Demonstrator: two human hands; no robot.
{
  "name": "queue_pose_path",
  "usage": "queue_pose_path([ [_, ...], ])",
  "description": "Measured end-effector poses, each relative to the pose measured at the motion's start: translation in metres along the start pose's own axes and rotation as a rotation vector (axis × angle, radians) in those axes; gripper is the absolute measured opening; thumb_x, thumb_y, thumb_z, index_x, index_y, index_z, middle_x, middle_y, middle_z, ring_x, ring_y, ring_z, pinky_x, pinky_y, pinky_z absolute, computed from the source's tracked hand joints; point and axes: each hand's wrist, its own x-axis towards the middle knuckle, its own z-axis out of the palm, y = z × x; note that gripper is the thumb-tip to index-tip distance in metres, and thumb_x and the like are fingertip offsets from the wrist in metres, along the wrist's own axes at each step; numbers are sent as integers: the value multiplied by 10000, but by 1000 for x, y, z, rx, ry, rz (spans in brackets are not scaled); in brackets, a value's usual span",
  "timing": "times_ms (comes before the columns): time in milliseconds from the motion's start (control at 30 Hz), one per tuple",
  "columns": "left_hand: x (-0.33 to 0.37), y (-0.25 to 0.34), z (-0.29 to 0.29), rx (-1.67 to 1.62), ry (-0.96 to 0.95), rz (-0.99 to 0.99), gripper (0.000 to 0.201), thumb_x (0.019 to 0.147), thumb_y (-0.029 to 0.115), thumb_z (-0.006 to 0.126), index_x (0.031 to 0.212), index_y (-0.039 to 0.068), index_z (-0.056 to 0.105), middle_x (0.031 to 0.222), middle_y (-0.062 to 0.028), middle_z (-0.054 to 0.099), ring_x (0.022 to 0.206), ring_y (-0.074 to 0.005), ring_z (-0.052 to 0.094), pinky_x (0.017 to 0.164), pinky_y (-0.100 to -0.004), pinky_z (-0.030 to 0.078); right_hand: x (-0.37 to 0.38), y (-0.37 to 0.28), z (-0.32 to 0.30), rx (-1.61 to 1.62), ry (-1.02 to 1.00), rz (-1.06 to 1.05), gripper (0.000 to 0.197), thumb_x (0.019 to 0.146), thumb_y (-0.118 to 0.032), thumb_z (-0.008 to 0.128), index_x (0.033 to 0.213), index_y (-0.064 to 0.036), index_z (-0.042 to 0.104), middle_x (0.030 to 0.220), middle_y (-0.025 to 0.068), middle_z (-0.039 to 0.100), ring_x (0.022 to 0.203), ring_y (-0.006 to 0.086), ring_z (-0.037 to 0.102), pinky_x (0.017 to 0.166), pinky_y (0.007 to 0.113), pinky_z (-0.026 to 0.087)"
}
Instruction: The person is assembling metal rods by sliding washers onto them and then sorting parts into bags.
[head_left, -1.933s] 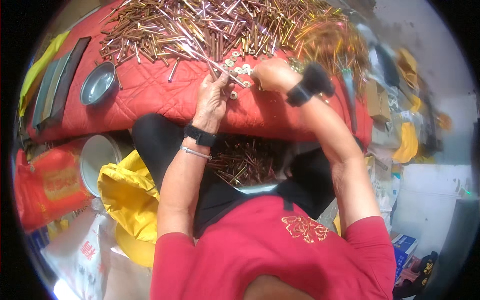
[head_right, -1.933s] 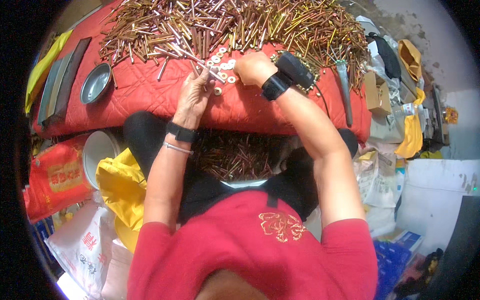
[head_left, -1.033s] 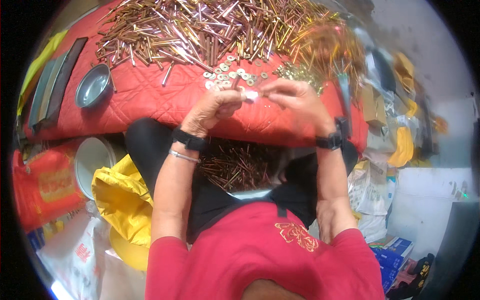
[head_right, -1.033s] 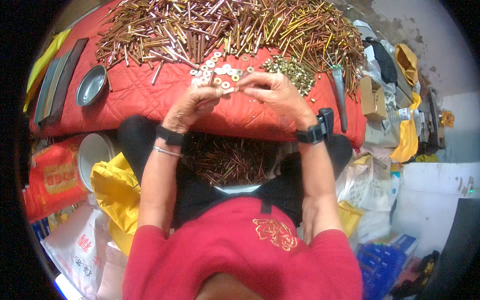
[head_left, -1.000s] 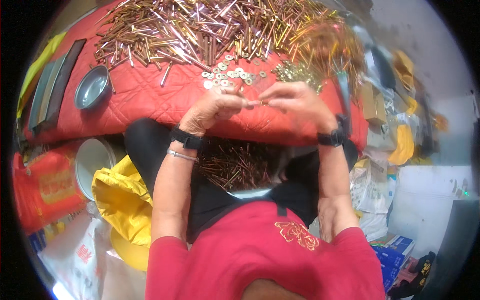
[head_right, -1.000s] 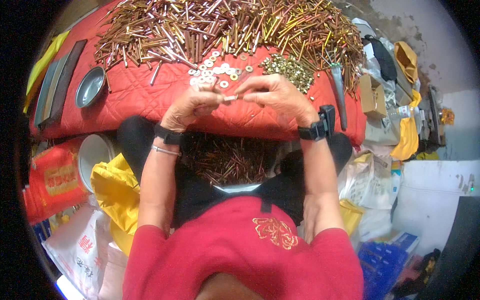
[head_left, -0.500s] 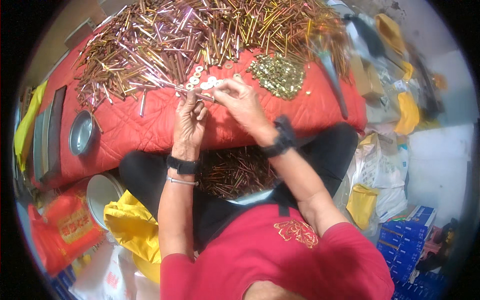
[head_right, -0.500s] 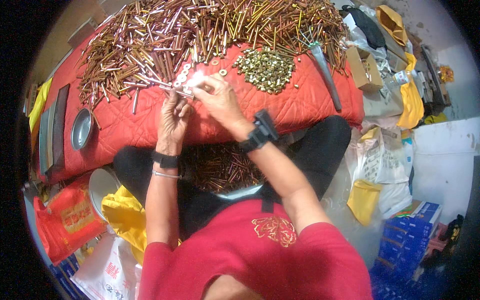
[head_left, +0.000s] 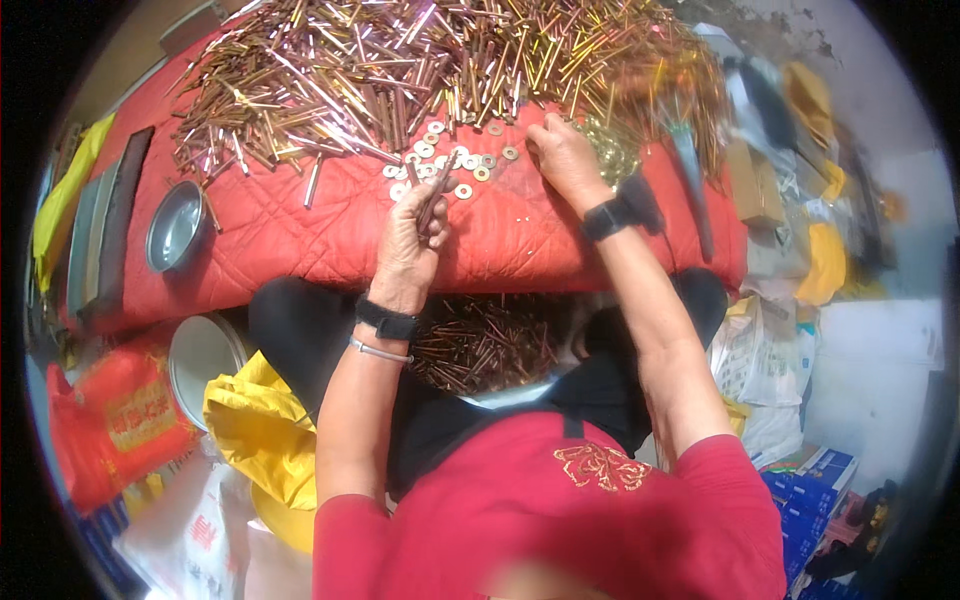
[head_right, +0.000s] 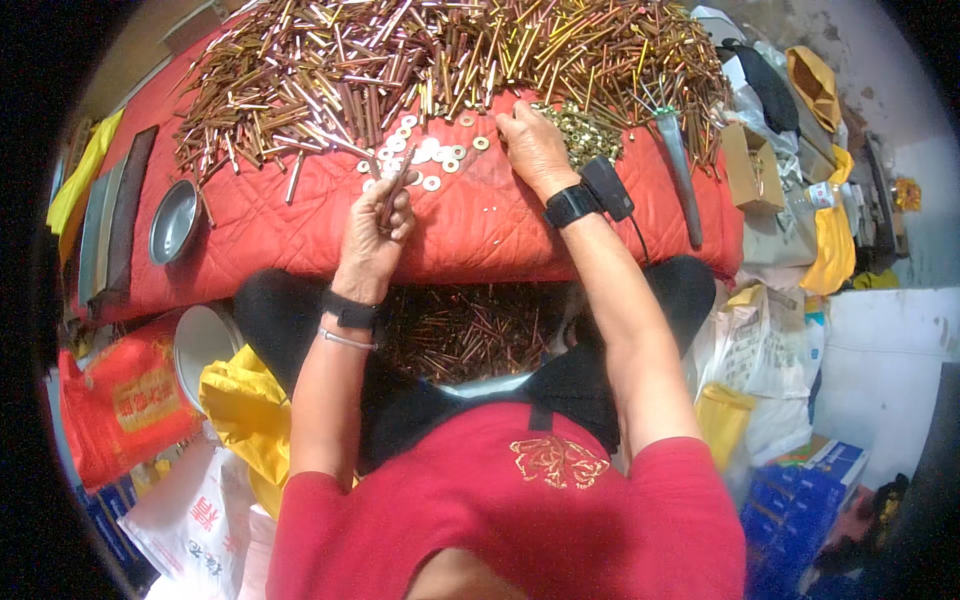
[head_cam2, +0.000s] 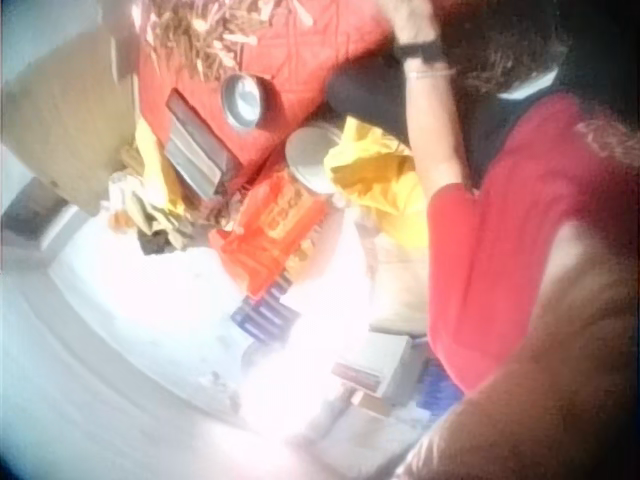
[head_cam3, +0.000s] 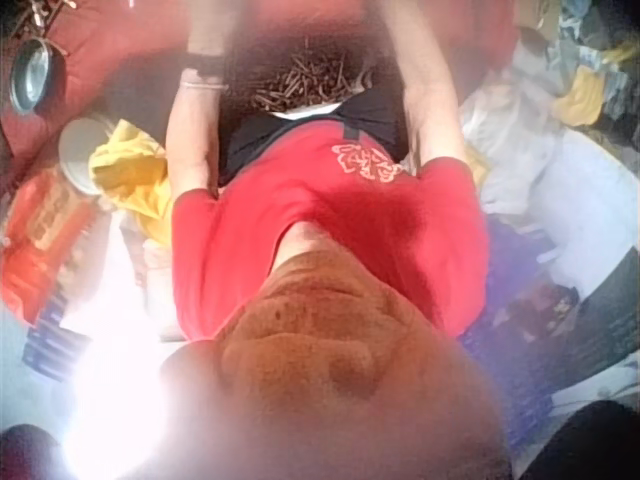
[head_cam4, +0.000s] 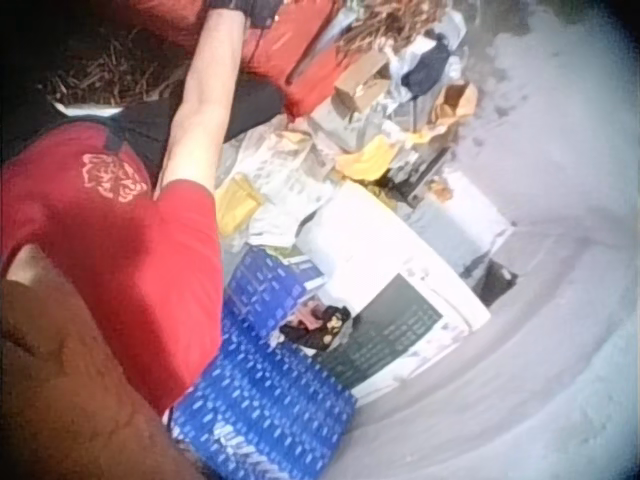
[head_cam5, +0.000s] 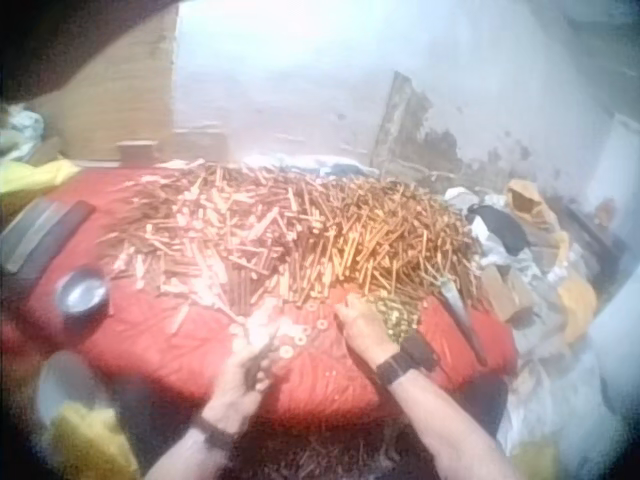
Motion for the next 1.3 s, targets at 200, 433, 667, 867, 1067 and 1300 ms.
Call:
queue_pose_path([
  [200,-2,-5,-2,85,-71,74,181,878,210,633,985,64,630,643,61,496,457,-2,352,382,-156,236,-2,-29,-16,253,91,105,106,777,-58,602,851,-14,540,815,154,556,757,327,590,669,412,483],
  [433,-17,-2,11,174,-202,74,134,865,180,650,963,90,631,627,92,452,457,12,331,384,-154,219,-24,-96,-64,1402,1,458,96,921,-82,582,996,-40,623,799,-2,611,713,69,571,656,217,468],
  [667,-21,2,15,231,-233,76,120,864,200,650,922,96,648,620,105,439,457,13,309,395,-158,196,-29,-100,-65,1402,11,362,95,887,-77,627,975,-42,629,807,-9,611,742,65,560,686,215,465],
  [867,-21,7,15,387,-204,136,103,848,197,667,891,103,654,606,109,440,469,11,324,411,-166,202,-25,-102,-88,956,-105,244,60,906,-80,577,926,-30,604,762,22,595,701,110,558,646,263,457],
  [1067,-23,12,7,323,-317,2,89,841,175,674,848,87,659,610,93,475,499,5,358,446,-169,234,-29,-102,-94,731,-140,105,147,925,-148,546,850,-22,560,707,98,562,659,220,565,614,348,440],
  [1300,-28,5,19,575,-269,270,86,831,157,669,815,73,660,613,88,472,511,-8,358,454,-184,229,-31,-86,-88,858,-343,313,306,948,-276,523,799,-17,585,615,41,550,562,220,544,553,340,437],
])
